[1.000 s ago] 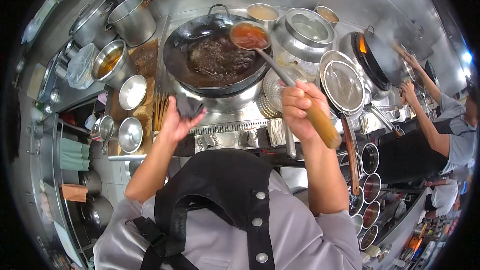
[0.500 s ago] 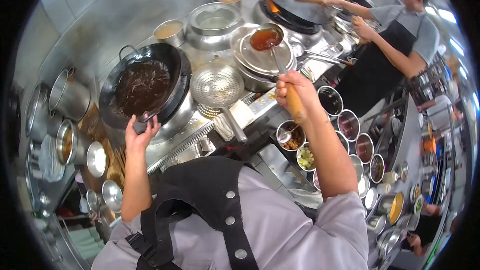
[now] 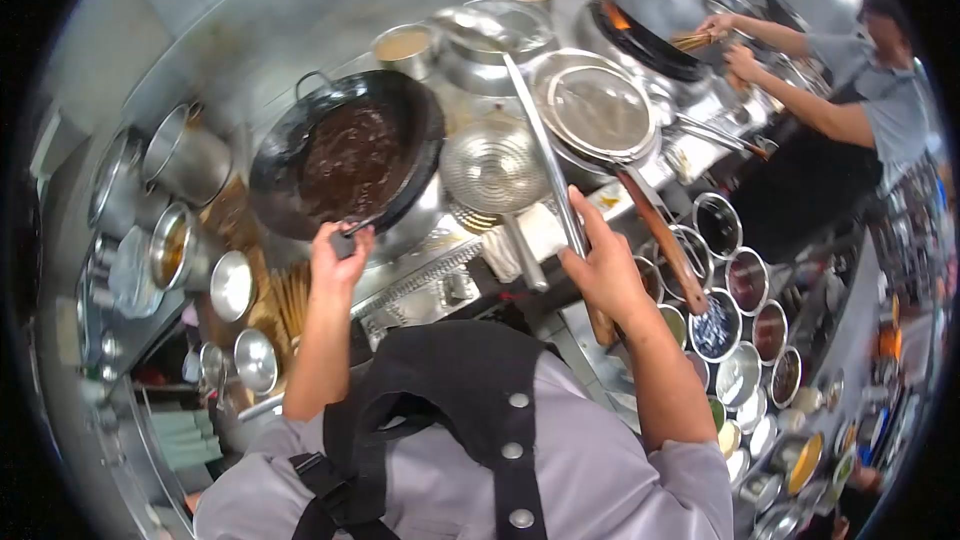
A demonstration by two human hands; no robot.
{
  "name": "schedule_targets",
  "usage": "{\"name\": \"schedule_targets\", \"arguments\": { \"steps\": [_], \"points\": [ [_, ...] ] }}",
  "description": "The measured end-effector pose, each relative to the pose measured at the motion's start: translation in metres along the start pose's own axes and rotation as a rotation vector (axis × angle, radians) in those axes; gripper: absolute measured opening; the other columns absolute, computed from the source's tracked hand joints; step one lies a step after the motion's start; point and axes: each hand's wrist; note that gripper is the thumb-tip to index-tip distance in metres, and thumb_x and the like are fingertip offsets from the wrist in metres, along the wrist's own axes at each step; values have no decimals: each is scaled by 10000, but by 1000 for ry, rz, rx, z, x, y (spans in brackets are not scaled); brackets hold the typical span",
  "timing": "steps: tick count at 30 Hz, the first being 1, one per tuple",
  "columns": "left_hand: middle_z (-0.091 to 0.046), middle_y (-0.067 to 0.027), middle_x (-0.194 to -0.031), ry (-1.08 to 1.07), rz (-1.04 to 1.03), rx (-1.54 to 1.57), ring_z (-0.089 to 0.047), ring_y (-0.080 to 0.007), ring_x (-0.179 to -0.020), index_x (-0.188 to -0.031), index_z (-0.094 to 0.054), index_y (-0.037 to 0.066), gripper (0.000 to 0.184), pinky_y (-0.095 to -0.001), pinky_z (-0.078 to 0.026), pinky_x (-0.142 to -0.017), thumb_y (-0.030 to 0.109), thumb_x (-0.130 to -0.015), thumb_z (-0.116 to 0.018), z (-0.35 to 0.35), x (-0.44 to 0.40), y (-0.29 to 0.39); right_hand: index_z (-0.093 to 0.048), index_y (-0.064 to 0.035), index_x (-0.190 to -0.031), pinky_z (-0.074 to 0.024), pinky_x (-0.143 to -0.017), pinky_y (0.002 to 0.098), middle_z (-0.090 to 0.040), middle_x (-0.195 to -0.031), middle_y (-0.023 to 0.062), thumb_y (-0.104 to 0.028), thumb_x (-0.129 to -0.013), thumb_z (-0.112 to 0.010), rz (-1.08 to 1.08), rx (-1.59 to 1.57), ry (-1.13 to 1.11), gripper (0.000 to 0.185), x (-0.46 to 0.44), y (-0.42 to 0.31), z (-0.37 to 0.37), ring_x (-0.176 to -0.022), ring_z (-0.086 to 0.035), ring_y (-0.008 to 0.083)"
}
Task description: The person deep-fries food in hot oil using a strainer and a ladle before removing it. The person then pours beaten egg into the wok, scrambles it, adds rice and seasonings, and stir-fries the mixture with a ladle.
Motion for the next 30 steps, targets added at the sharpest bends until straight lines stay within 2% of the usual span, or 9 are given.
{"name": "schedule_targets", "arguments": {
  "steps": [2, 5, 9, 10, 20, 23, 24, 28, 30],
  "points": [
    [-642, -92, -810, 74, -69, 11, -636, -232, -759, -794, -589, 33, 21, -408, -567, -813, 43, -800, -607, -7, 6, -10, -434, -113, -1515, -527, -745, 339, -705, -957, 216, -30, -823, -662, 76, 2, -132, 733, -6, -13, -8, -709, -655, 251],
    [-639, -89, -813, 79, -135, -1, -637, -228, -765, -839, -590, 46, 44, -399, -559, -797, 34, -802, -611, -24, 25, -17, -471, -144, -1482, -545, -764, 406, -698, -889, 218, -73, -823, -661, 46, 47, -370, 690, -16, -43, -18, -765, -696, 338],
    [-604, -82, -755, 128, -230, -55, -609, -212, -740, -789, -560, 43, 66, -393, -569, -762, 19, -797, -621, -48, 38, -20, -478, -122, -1451, -535, -764, 492, -694, -879, 244, -68, -804, -633, 262, 88, -501, 667, -37, -70, -37, -817, -689, 419],
    [-595, -62, -781, 132, -242, -63, -605, -196, -715, -846, -565, 78, 115, -389, -540, -732, 17, -788, -643, -55, 40, -22, -481, -113, -1438, -530, -766, 519, -694, -886, 254, -61, -794, -626, 363, 108, -536, 661, -40, -73, -40, -835, -680, 447],
    [-585, -46, -828, 123, -219, -161, -614, -186, -726, -874, -565, 87, 156, -377, -534, -744, 15, -781, -667, -129, 50, -59, -451, -44, -1460, -535, -754, 528, -680, -831, 268, -77, -785, -619, 464, 256, -479, 696, -50, -63, -11, -801, -676, 451],
    [-638, -24, -752, 74, -215, -242, -641, -176, -709, -814, -596, 103, 108, -407, -546, -768, 33, -783, -673, -151, 45, -76, -475, -28, -1423, -523, -799, 547, -689, -890, 285, -44, -761, -615, 394, 264, -477, 677, -46, -55, 6, -869, -675, 461],
    [-628, -33, -752, 72, -212, -230, -636, -182, -703, -809, -589, 99, 120, -410, -544, -764, 23, -774, -675, -158, 42, -81, -457, 10, -1433, -527, -800, 537, -686, -903, 297, -44, -756, -609, 401, 278, -469, 696, -45, -51, 12, -885, -677, 458],
    [-601, -61, -747, 48, -212, -274, -625, -185, -690, -792, -570, 87, 142, -417, -543, -756, 1, -763, -680, -189, 27, -101, -432, 16, -1458, -534, -810, 529, -689, -921, 297, -45, -763, -599, 339, 242, -440, 717, -39, -37, 29, -904, -683, 457],
    [-599, -77, -809, 35, -189, -291, -620, -173, -692, -856, -561, 77, 173, -383, -568, -740, -14, -769, -678, -202, 20, -108, -426, 17, -1461, -537, -813, 526, -689, -923, 298, -46, -766, -599, 287, 211, -430, 719, -36, -35, 39, -906, -683, 458]
  ]
}}
Point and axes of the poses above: each hand's wrist, its own x-axis away from the middle knuckle, its own z-axis out of the back of the hand, y = z × x
